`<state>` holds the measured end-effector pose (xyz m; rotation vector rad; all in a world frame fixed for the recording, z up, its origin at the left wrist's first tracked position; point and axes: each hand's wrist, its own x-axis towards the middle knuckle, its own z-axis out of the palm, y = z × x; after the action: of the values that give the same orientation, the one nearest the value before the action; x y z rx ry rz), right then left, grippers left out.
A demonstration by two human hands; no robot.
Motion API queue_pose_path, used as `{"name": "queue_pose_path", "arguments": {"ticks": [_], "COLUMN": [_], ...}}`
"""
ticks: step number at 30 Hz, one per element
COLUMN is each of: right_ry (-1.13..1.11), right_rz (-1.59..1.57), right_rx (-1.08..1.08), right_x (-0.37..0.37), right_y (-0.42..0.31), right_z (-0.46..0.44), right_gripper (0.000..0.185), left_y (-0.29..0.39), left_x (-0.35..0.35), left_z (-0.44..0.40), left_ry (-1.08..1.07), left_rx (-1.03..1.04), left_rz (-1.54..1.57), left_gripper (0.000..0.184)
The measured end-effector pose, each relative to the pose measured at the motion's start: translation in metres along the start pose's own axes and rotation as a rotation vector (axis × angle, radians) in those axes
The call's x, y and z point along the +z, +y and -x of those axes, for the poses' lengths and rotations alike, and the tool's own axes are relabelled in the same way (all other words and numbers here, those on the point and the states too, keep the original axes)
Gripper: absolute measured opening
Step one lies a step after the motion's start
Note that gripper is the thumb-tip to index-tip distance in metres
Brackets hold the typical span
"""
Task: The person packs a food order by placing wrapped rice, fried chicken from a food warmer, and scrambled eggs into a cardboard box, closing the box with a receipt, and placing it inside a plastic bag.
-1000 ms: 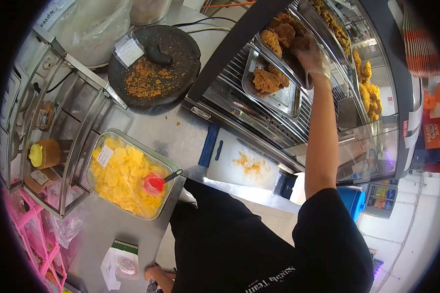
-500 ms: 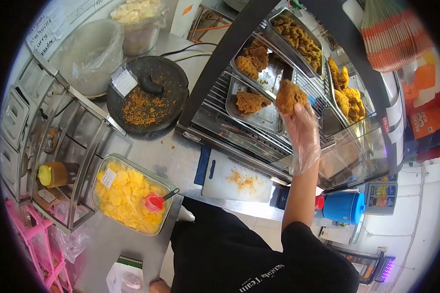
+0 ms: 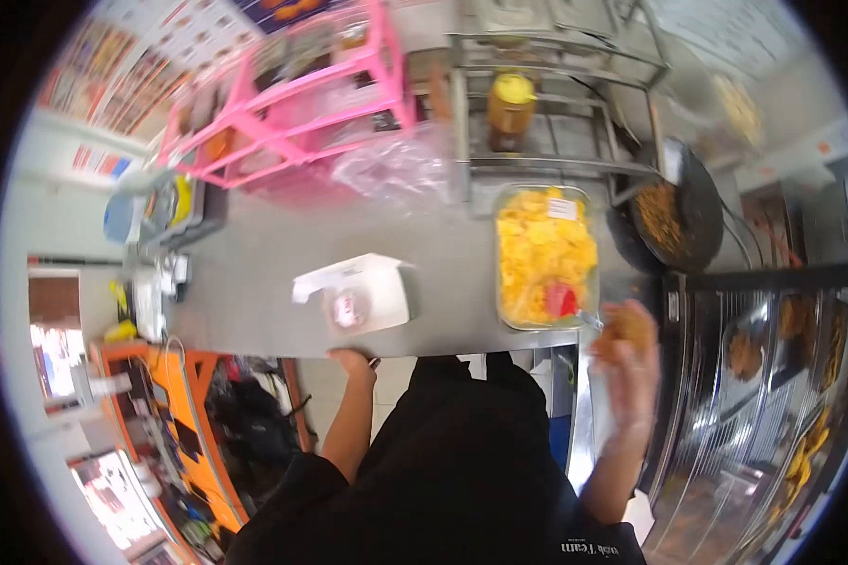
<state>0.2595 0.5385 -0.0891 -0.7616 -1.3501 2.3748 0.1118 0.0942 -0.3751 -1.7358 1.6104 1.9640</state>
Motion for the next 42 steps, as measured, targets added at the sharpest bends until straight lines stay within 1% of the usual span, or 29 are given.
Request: {"name": "queue_pose_path", "arguments": {"ticks": [2,3,4,6,7,8,9,11,12,14,15,17,18,20,23,26,29,32,33,34,35,36,37,38,39,41,42], "right_ry": [-0.076,-0.180,-0.283,-0.502,-0.501,-0.498,-0.489,-0.469,-0.429,-0.347,-0.357,-0.369,-0.305,-0.166,-0.093,0.011,0.014,-0.093,-0.107,-0.075,-0.075,-0.098,-0.010,-0.069,-0.074,-0.119,-0.026], "right_rz": [0.215,0.282,0.349,0.796,0.931,1.064,1.113,1.210,1.225,1.254,1.296,1.376,1.338,1.252,1.160,1.214,1.232,1.142,1.145,1.161,1.264,1.299,1.310,1.304,1.264,1.204,1.123], "right_rx": [0.170,0.171,0.164,-0.133,-0.173,-0.220,-0.268,-0.358,-0.335,-0.289,-0.309,-0.344,-0.443,-0.641,-0.228,-0.187,-0.347,-0.327,-0.389,-0.462,-0.474,-0.378,-0.436,-0.274,-0.194,-0.197,-0.376], "right_x": [0.061,0.087,0.109,0.157,0.179,0.200,0.220,0.253,0.263,0.272,0.268,0.262,0.262,0.261,0.257,0.254,0.250,0.260,0.256,0.251,0.258,0.264,0.269,0.279,0.277,0.267,0.256], "right_y": [0.049,0.073,0.103,0.144,0.173,0.202,0.224,0.261,0.278,0.307,0.320,0.331,0.331,0.328,0.326,0.345,0.351,0.337,0.355,0.375,0.377,0.376,0.383,0.356,0.356,0.328,0.320], "right_z": [-0.002,-0.012,-0.017,-0.029,-0.030,-0.034,-0.039,-0.048,-0.055,-0.067,-0.071,-0.076,-0.071,-0.063,-0.063,-0.066,-0.072,-0.064,-0.066,-0.072,-0.067,-0.064,-0.060,-0.053,-0.060,-0.050,-0.049], "right_gripper": [0.072,0.071,0.070,0.069,0.070,0.070,0.070,0.070,0.069,0.067,0.068,0.068,0.064,0.058,0.046,0.041,0.045,0.041,0.039,0.037,0.034,0.032,0.032,0.035,0.044,0.049,0.044], "left_y": [0.003,0.013,0.018,0.025,0.034,0.057,0.078,0.106,0.116,0.127,0.131,0.135,0.135,0.129,0.121,0.118,0.117,0.114,0.112,0.111,0.107,0.111,0.115,0.102,0.106,0.110,0.113], "left_x": [-0.027,-0.034,-0.044,-0.062,-0.065,-0.061,-0.058,-0.053,-0.049,-0.041,-0.036,-0.024,-0.020,-0.017,-0.015,-0.015,-0.014,-0.012,-0.008,-0.004,-0.003,-0.002,-0.001,0.002,0.002,-0.002,-0.002], "left_z": [-0.015,-0.017,-0.026,-0.047,-0.037,-0.009,0.011,0.017,0.018,0.022,0.023,0.022,0.019,0.013,0.006,0.005,0.004,-0.005,-0.009,-0.012,-0.017,-0.007,0.001,-0.027,-0.018,-0.016,-0.017], "left_ry": [-0.064,-0.097,-0.016,0.141,0.195,0.250,0.311,-0.035,-0.211,-0.375,-0.460,-0.577,-0.640,-0.636,-0.644,-0.664,-0.670,-0.689,-0.723,-0.709,-0.727,-0.715,-0.778,-0.791,-0.819,-0.806,-0.815], "left_rx": [-0.032,-0.049,0.112,0.436,0.694,0.958,1.222,1.322,1.365,1.515,1.593,1.651,1.682,1.677,1.689,1.665,1.650,1.692,1.718,1.742,1.769,1.874,1.890,1.860,1.821,1.819,1.804], "left_rz": [-0.080,-0.135,-0.235,-0.440,-0.520,-0.591,-0.658,-0.619,-0.591,-0.735,-0.808,-0.933,-0.999,-1.052,-1.083,-1.093,-1.086,-0.983,-0.924,-0.879,-0.819,-0.826,-0.804,-0.810,-0.839,-0.982,-0.986], "left_gripper": [0.084,0.082,0.076,0.064,0.057,0.051,0.046,0.046,0.046,0.048,0.049,0.051,0.053,0.054,0.057,0.059,0.059,0.056,0.055,0.051,0.048,0.043,0.043,0.048,0.050,0.054,0.053]}}
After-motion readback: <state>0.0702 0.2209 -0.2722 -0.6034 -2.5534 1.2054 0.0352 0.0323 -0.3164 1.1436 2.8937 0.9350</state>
